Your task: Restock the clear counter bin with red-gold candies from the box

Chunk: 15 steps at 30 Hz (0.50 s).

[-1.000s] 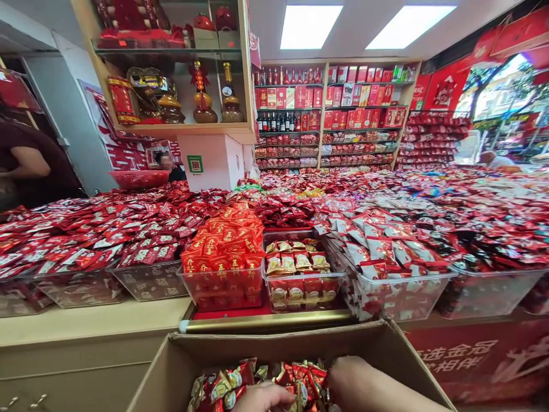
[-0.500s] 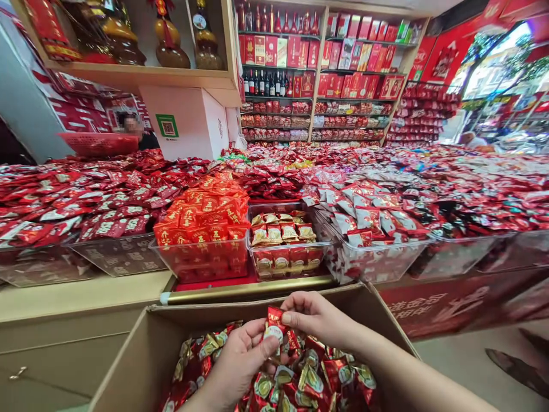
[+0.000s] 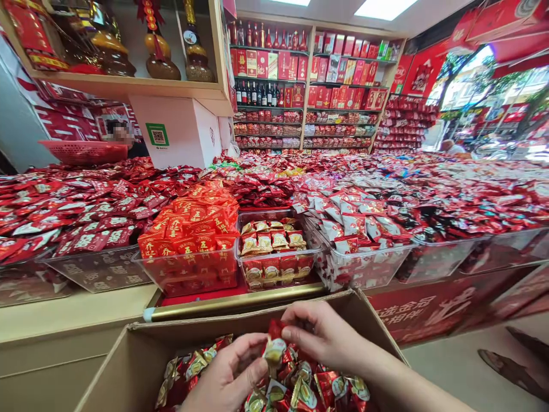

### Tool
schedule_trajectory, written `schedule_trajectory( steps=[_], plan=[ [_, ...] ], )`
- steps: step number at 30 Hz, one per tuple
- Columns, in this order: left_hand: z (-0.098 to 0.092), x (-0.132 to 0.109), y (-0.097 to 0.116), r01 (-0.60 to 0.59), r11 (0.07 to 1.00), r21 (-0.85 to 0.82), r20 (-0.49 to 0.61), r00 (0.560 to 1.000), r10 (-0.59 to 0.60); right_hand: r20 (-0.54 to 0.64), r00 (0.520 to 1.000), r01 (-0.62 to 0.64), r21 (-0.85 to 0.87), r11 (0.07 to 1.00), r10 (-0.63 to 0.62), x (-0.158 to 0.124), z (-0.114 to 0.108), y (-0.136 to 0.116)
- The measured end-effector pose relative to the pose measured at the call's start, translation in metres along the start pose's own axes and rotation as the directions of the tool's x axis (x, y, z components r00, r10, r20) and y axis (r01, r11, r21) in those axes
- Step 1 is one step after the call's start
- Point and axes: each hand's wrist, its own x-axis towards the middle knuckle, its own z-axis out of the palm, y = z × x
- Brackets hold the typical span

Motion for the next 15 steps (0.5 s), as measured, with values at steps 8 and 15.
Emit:
schedule_trajectory(
  steps=[8, 15],
  plan=[
    [-0.005, 0.088, 0.123, -0.416, 0.189, 0.889, 0.282, 0.825, 0.49, -0.394, 0.879, -0.121, -0.73, 0.673, -0.27, 0.048, -0.122, -0.052],
    [0.018, 0.17, 0.133, -0.277, 0.148, 0.949, 0.258, 0.957, 0.135, -0.177, 0.984, -0.155, -0.919, 0.363, -0.029, 0.106, -0.132, -0.038]
  ],
)
